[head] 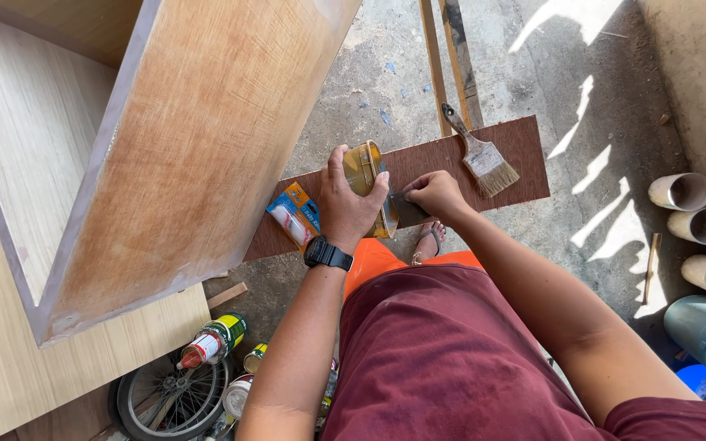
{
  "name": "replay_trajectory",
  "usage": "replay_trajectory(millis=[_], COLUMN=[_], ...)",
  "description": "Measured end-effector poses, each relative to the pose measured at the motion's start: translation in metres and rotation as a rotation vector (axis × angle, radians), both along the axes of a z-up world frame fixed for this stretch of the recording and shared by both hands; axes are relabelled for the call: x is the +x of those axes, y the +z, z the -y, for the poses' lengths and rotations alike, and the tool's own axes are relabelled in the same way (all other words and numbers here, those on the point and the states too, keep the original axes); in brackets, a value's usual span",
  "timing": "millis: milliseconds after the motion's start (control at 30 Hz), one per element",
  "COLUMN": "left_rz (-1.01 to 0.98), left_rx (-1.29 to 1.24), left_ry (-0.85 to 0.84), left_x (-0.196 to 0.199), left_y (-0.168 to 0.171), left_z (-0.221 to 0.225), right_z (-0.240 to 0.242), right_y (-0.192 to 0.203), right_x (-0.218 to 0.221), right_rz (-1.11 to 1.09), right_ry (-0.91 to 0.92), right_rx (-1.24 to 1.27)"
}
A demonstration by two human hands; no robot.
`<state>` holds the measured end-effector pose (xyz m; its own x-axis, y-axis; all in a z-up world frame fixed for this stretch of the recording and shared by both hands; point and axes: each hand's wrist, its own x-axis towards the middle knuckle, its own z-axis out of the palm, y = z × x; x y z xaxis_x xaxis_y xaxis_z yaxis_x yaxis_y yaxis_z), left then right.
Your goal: Sanding a plastic container using sandpaper to smooth its surface or edges.
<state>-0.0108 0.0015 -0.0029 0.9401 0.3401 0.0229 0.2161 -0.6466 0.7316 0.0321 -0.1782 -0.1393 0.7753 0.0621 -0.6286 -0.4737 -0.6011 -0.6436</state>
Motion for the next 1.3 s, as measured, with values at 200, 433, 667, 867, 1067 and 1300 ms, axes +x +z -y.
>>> replay_trajectory(millis=[200,433,667,867,1067,1300], left_rz=[-0.026,-0.032,-0.065,-0.091,-0.076,-0.076], left_rx=[-0.011,-0.006,0.028,0.011,0.027,0.046], left_ry=[0.011,0.023,0.043,0.05,0.047,0.059], left_x=[0.003,0.003,0.007,0.008,0.006,0.003], left_y=[-0.003,-0.003,-0.005,-0.005,0.0,-0.001], left_z=[-0.007,-0.006,-0.006,-0.006,-0.004,-0.003], right_z=[-0.012,-0.004,-0.006,-0.002,-0.007,-0.008], right_y=[-0.026,-0.017,-0.025,-0.03,-0.028,-0.021], right_x=[0.014,0.003,0.01,0.004,0.004,0.005], right_rz=[0.036,0.006,0.007,-0.007,0.013,0.0], right_ry=[0.018,0.019,0.029,0.038,0.02,-0.013], right_rx=[-0.024,-0.024,-0.022,-0.021,-0.019,-0.021])
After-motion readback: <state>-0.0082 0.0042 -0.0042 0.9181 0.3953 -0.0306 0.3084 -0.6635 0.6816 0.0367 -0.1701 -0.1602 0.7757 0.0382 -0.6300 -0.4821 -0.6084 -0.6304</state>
